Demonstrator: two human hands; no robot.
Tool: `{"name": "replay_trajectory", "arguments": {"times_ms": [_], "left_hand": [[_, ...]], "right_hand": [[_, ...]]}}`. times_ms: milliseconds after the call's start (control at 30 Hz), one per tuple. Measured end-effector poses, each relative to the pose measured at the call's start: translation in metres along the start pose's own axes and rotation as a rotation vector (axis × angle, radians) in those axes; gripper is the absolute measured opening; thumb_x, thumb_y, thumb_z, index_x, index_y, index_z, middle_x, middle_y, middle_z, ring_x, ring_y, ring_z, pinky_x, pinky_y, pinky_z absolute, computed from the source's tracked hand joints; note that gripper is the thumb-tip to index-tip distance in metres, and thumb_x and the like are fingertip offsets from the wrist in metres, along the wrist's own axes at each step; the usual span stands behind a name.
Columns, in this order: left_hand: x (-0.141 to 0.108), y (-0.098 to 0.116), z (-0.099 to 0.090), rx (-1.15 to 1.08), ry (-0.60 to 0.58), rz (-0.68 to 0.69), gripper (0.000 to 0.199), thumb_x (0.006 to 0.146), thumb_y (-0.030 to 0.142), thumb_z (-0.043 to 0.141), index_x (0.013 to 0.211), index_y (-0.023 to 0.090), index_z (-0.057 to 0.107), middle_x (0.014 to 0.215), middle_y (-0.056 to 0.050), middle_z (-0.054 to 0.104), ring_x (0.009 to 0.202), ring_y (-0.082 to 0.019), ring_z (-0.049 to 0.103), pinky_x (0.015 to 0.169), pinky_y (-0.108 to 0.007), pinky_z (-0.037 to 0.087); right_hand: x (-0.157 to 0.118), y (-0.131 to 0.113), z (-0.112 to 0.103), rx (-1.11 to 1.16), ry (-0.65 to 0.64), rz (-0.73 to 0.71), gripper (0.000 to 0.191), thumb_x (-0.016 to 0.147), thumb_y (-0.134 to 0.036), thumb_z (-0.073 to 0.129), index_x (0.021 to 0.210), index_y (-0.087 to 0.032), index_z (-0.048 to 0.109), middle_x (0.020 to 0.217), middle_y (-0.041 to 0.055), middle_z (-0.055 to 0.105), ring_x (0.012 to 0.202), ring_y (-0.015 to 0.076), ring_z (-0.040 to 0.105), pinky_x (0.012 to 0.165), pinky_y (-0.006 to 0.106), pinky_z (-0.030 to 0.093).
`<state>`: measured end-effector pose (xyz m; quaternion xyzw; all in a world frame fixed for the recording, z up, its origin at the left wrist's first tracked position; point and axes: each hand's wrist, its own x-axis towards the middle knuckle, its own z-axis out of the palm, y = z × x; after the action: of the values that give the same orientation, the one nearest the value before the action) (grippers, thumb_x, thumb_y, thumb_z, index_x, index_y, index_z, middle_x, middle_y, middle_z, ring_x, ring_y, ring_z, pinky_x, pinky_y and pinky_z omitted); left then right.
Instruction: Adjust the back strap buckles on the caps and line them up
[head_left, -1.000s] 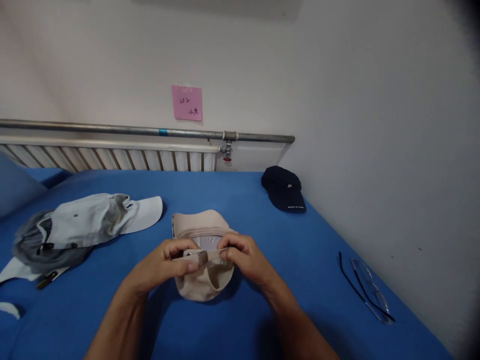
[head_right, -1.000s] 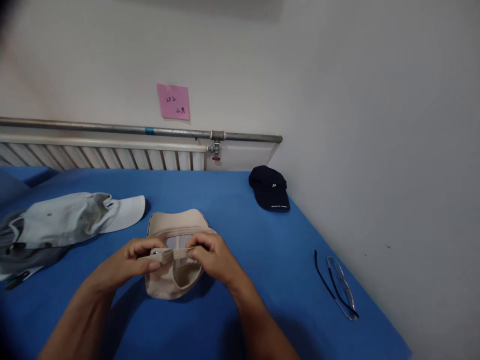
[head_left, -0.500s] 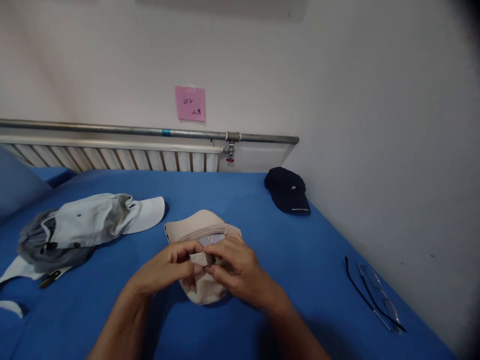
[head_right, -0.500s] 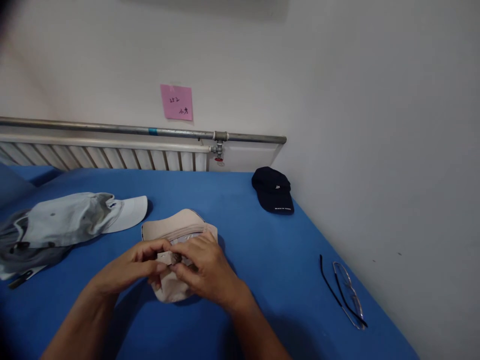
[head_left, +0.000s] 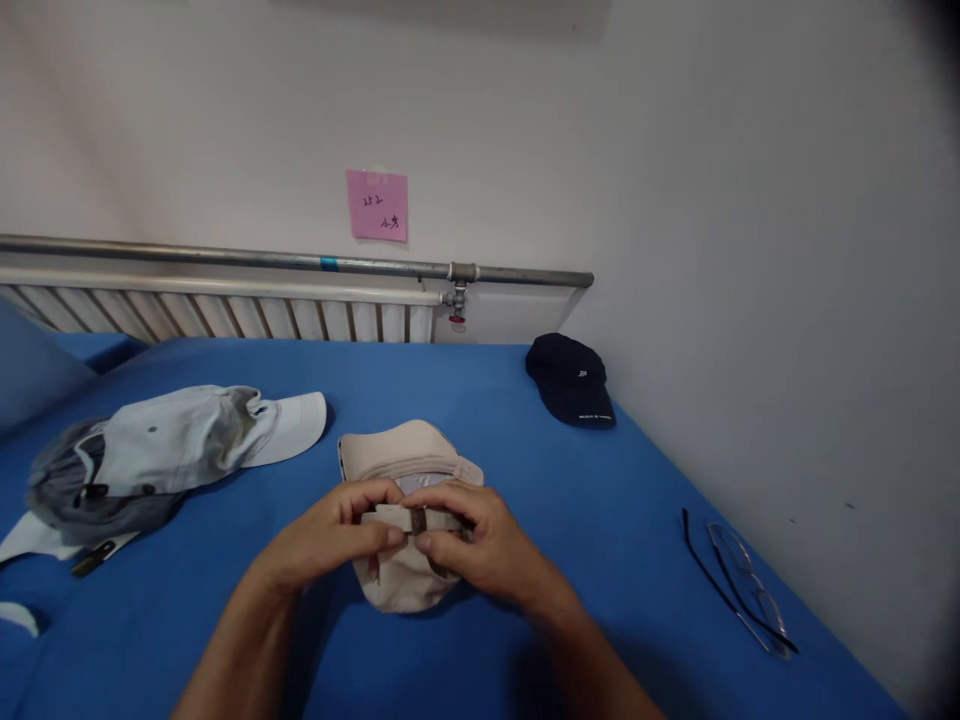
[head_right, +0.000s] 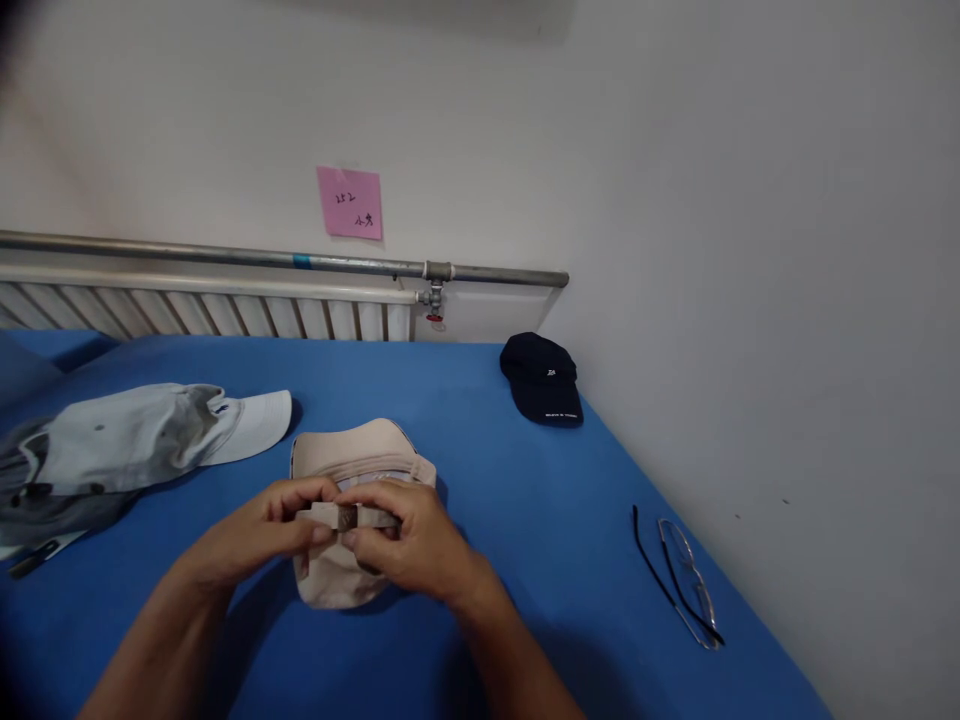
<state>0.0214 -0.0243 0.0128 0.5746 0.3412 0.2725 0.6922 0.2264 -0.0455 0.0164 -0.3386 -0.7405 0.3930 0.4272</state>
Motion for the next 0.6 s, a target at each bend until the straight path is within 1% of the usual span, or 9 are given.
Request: {"name": "replay_trajectory", "arguments": {"times_ms": [67, 133, 233, 300, 367, 433, 467, 533, 600], "left_hand": [[0.0003, 0.0007, 0.0008, 0.017, 0.022, 0.001, 0.023, 0.070, 0.030, 0.074, 0.080, 0.015, 0.060, 0.064, 0.003, 0.056, 0.053, -0.009, 0.051, 0.049, -0.020, 0.047], [0.0008, 0.0014, 0.0015, 0.044, 0.040, 0.001, 0.024, 0.069, 0.031, 0.075, 0.079, 0.015, 0.060, 0.063, 0.003, 0.056, 0.052, -0.009, 0.051, 0.048, -0.019, 0.045], [0.0016, 0.0021, 0.0025, 0.083, 0.085, 0.018, 0.028, 0.070, 0.031, 0.076, 0.087, 0.016, 0.060, 0.067, 0.003, 0.057, 0.055, -0.010, 0.051, 0.049, -0.020, 0.044], [0.0014, 0.0020, 0.0022, 0.097, 0.108, 0.051, 0.033, 0.069, 0.028, 0.077, 0.095, 0.018, 0.059, 0.076, 0.002, 0.060, 0.060, -0.011, 0.053, 0.053, -0.021, 0.045], [0.0006, 0.0013, 0.0005, 0.101, 0.087, 0.073, 0.038, 0.068, 0.025, 0.077, 0.101, 0.019, 0.060, 0.083, 0.001, 0.062, 0.064, -0.011, 0.054, 0.057, -0.022, 0.047], [-0.0003, 0.0004, -0.0016, 0.112, 0.039, 0.080, 0.042, 0.068, 0.024, 0.077, 0.106, 0.020, 0.061, 0.088, -0.001, 0.063, 0.069, -0.013, 0.056, 0.060, -0.023, 0.048], [-0.0004, 0.0000, -0.0023, 0.130, 0.039, 0.094, 0.043, 0.069, 0.024, 0.077, 0.109, 0.021, 0.061, 0.092, -0.002, 0.063, 0.073, -0.015, 0.057, 0.061, -0.024, 0.049], [0.0007, -0.0002, -0.0020, 0.218, 0.115, 0.181, 0.041, 0.072, 0.026, 0.076, 0.111, 0.023, 0.063, 0.101, -0.004, 0.064, 0.086, -0.019, 0.059, 0.070, -0.028, 0.050], [0.0036, 0.0004, 0.0006, 0.374, 0.232, 0.330, 0.035, 0.073, 0.028, 0.077, 0.106, 0.024, 0.067, 0.110, -0.006, 0.063, 0.100, -0.023, 0.057, 0.084, -0.034, 0.048]], "right_hand": [[-0.0007, 0.0004, 0.0006, 0.008, 0.012, 0.056, 0.038, 0.071, -0.009, 0.060, 0.105, -0.025, 0.067, 0.081, -0.0028, 0.066, 0.061, 0.0109, 0.054, 0.058, 0.024, 0.044], [-0.0010, 0.0011, 0.0015, 0.021, 0.016, 0.117, 0.034, 0.070, -0.009, 0.059, 0.100, -0.024, 0.065, 0.074, -0.0049, 0.061, 0.055, 0.0087, 0.047, 0.052, 0.021, 0.039], [0.0002, 0.0018, 0.0020, 0.052, 0.027, 0.148, 0.021, 0.072, -0.013, 0.059, 0.091, -0.022, 0.064, 0.073, -0.0045, 0.060, 0.059, 0.0092, 0.048, 0.056, 0.022, 0.040], [0.0016, 0.0016, 0.0016, 0.081, 0.062, 0.145, 0.014, 0.075, -0.018, 0.060, 0.088, -0.021, 0.063, 0.075, -0.0035, 0.060, 0.064, 0.0103, 0.050, 0.060, 0.023, 0.041], [0.0031, 0.0014, 0.0012, 0.124, 0.095, 0.154, 0.009, 0.077, -0.021, 0.060, 0.085, -0.021, 0.064, 0.072, -0.0032, 0.059, 0.065, 0.0108, 0.051, 0.061, 0.023, 0.042], [0.0045, 0.0022, 0.0013, 0.193, 0.120, 0.182, 0.006, 0.077, -0.021, 0.059, 0.082, -0.020, 0.064, 0.068, -0.0037, 0.057, 0.062, 0.0102, 0.050, 0.059, 0.023, 0.041], [0.0052, 0.0032, 0.0017, 0.237, 0.132, 0.196, 0.007, 0.077, -0.020, 0.058, 0.081, -0.020, 0.063, 0.066, -0.0040, 0.055, 0.060, 0.0098, 0.049, 0.056, 0.022, 0.040], [0.0067, 0.0064, 0.0027, 0.330, 0.160, 0.219, 0.007, 0.074, -0.019, 0.057, 0.078, -0.020, 0.063, 0.062, -0.0045, 0.053, 0.056, 0.0093, 0.048, 0.052, 0.021, 0.037], [0.0081, 0.0099, 0.0038, 0.416, 0.179, 0.249, 0.007, 0.071, -0.019, 0.056, 0.076, -0.021, 0.061, 0.060, -0.0051, 0.051, 0.053, 0.0086, 0.047, 0.049, 0.020, 0.035]]}}
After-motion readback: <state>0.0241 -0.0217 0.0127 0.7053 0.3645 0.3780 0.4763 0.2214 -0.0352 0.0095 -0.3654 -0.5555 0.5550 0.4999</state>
